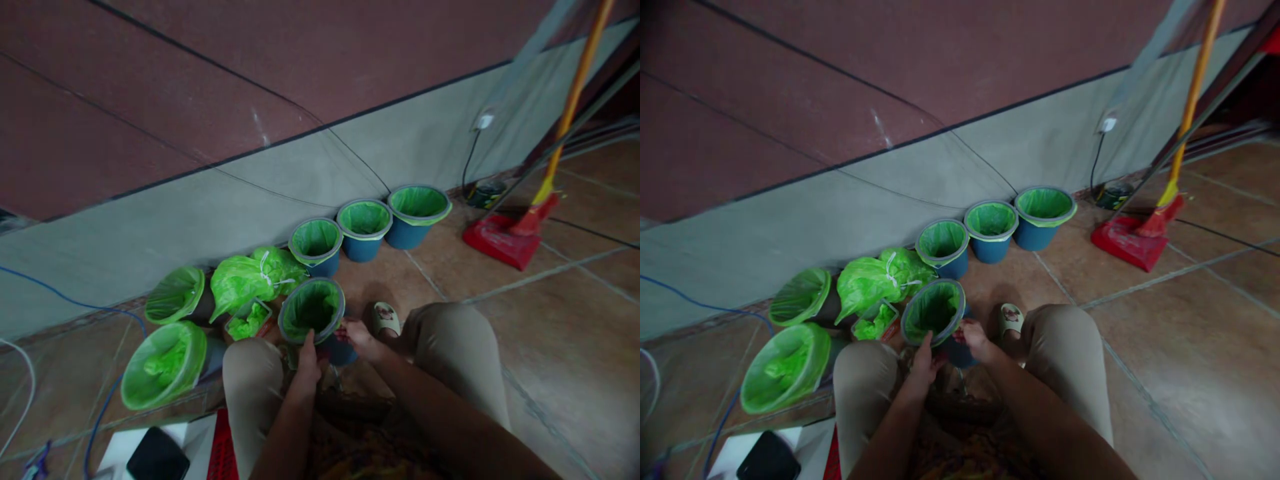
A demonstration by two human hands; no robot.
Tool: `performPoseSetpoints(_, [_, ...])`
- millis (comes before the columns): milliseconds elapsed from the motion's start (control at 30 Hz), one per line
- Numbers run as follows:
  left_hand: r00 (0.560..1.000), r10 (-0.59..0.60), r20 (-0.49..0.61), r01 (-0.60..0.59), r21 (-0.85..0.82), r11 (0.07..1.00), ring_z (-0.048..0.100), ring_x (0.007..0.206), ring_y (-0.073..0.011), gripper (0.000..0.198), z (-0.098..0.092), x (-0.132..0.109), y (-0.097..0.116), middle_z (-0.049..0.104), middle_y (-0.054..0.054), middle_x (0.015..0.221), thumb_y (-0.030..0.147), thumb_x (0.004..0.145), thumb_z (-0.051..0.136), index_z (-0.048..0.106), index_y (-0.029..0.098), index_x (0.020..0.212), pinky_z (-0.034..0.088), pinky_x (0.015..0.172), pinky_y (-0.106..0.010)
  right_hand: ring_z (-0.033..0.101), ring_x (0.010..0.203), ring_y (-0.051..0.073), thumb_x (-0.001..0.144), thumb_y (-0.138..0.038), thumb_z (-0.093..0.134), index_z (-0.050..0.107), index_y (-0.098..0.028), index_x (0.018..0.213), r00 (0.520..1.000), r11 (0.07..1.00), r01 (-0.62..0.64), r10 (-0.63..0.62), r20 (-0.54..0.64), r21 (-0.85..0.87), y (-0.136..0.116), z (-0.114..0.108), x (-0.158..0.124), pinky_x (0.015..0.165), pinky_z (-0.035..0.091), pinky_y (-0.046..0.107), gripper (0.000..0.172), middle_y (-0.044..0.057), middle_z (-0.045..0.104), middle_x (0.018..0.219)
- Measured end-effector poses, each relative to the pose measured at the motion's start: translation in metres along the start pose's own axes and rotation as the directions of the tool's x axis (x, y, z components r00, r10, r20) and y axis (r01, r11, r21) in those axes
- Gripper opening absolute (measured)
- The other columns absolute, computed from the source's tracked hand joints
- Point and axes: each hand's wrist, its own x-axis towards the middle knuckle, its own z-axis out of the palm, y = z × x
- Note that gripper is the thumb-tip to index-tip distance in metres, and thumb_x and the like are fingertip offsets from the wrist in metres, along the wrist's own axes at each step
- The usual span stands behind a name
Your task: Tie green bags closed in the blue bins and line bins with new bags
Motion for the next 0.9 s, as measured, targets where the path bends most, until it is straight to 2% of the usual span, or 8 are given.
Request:
performPoseSetpoints(133, [0.999, -0.012, -0.043, 0.009, -0.074, 0.997, 0.062, 0.054, -0.0116, 0.014, -0.001, 0.000, 0.003, 0.062, 0.000, 0.070, 0.029, 0.098, 0.050, 0.057, 0.016, 0.098, 0.056, 0.057, -0.024, 0.060, 0.055, 0.012, 0.087, -0.015, 0.058, 0.061, -0.017, 0.074, 0.992, 0.997, -0.049, 0.055, 0.111, -0.053, 0.008, 0.002, -0.006, 0.053, 0.046, 0.022, 0.014, 0.000, 0.064, 0.061])
performPoseSetpoints(300, [0.998, -0.003, -0.070, 0.000, -0.048, 0.999, 0.062, 0.054, -0.0116, 0.014, -0.005, 0.005, 0.004, 0.060, 0.001, 0.069, 0.030, 0.100, 0.045, 0.052, 0.018, 0.097, 0.056, 0.058, -0.024, 0.061, 0.057, 0.010, 0.094, -0.022, 0.052, 0.060, -0.017, 0.075, 0.986, 0.998, -0.049, 0.043, 0.161, 0.037, -0.013, -0.002, 0.003, 0.058, 0.048, 0.021, 0.022, 0.001, 0.064, 0.066])
performPoseSetpoints(400, [0.998, 0.023, -0.066, -0.024, -0.011, 1.000, 0.060, 0.052, -0.0103, 0.015, -0.006, 0.006, 0.001, 0.060, 0.001, 0.071, 0.031, 0.100, 0.046, 0.052, 0.018, 0.096, 0.055, 0.056, -0.023, 0.058, 0.055, 0.009, 0.095, -0.024, 0.056, 0.059, -0.016, 0.073, 0.990, 0.996, -0.046, 0.035, 0.136, 0.078, -0.021, -0.006, 0.010, 0.057, 0.046, 0.020, 0.024, 0.000, 0.061, 0.063])
performPoseSetpoints(567, [0.998, 0.050, -0.040, -0.049, 0.007, 0.999, 0.063, 0.054, -0.0115, 0.014, -0.005, 0.004, -0.001, 0.063, 0.000, 0.076, 0.031, 0.099, 0.048, 0.053, 0.018, 0.097, 0.056, 0.058, -0.026, 0.057, 0.054, 0.009, 0.088, -0.018, 0.066, 0.059, -0.017, 0.075, 0.999, 0.995, -0.033, 0.030, 0.027, 0.096, -0.017, -0.010, 0.016, 0.056, 0.045, 0.021, 0.014, -0.001, 0.060, 0.061])
performPoseSetpoints(767, [0.998, 0.063, -0.031, -0.063, 0.008, 0.998, 0.062, 0.051, -0.0113, 0.012, -0.007, 0.006, -0.001, 0.063, 0.000, 0.072, 0.028, 0.099, 0.047, 0.052, 0.017, 0.094, 0.056, 0.057, -0.026, 0.055, 0.052, 0.009, 0.090, -0.015, 0.059, 0.057, -0.017, 0.071, 0.999, 0.994, -0.050, 0.049, 0.010, 0.098, -0.015, -0.008, 0.015, 0.057, 0.044, 0.021, 0.019, -0.002, 0.059, 0.059])
performPoseSetpoints(900, [0.997, 0.070, -0.045, -0.069, 0.018, 0.997, 0.061, 0.051, -0.0115, 0.012, -0.010, 0.011, -0.003, 0.062, 0.001, 0.069, 0.025, 0.098, 0.046, 0.054, 0.017, 0.094, 0.056, 0.055, -0.025, 0.053, 0.052, 0.008, 0.093, -0.019, 0.055, 0.057, -0.017, 0.072, 0.999, 0.994, -0.028, 0.032, -0.034, 0.105, -0.020, -0.008, 0.015, 0.057, 0.043, 0.021, 0.021, -0.002, 0.058, 0.060])
